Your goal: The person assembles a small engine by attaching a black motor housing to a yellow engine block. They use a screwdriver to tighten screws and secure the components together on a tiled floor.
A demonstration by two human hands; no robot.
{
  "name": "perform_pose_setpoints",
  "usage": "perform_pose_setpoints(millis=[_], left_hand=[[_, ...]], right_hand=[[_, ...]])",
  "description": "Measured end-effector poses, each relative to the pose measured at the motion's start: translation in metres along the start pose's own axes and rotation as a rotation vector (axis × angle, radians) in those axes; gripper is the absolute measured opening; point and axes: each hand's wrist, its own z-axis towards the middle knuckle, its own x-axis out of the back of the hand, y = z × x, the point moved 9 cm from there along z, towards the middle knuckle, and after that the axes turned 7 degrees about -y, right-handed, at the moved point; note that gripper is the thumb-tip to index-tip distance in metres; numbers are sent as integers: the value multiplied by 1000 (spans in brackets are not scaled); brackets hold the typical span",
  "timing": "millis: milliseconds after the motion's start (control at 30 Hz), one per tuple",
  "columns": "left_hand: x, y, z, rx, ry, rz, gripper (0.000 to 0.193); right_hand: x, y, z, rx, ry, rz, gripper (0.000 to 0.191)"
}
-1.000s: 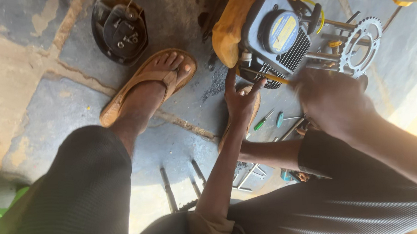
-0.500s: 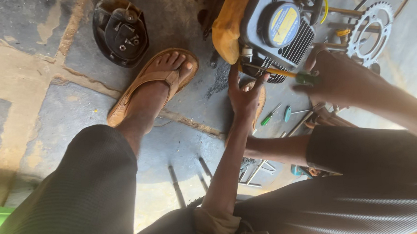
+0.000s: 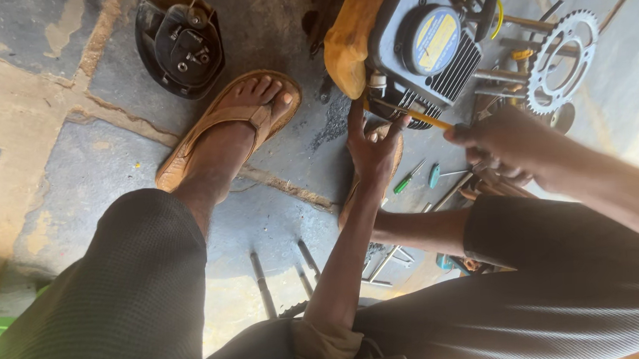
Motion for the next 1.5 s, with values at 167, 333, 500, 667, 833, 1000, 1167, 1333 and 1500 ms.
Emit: perform_pose_setpoints(millis=[167,333,500,667,833,1000,1167,1333,1500], left_hand=[[-1,-2,-1,30,6,-16,93],[-1,7,0,-86,10,112,90],[0,-6,-1,12,19,42,91],[-1,-9,-3,45,23,32,91],[-2,-3,-3,-16,24,25,88],[-3,3,-4,-84,13,97,84],[-3,-13,-5,50,13,23,87],[-2,-5,-8,-75,42,134,85],[-3,-17,-8,5,25,118,88]], right_hand=[[12,-29,-13,175,126,-153,23],[-21,-68,-71,803,732,-1223,24],[-21,-50,-48,641,664,-1173,24],[-3,-16,-13,228,365,-273,27],[-5,-11,-6,81,138,-80,24],[-19,-79,-92,933,878,-1262,25],[0,-45,-41,328,447,-880,28],[-1,-14,-6,36,86,-70,23],[-7,-17,-7,213,130,-212,22]])
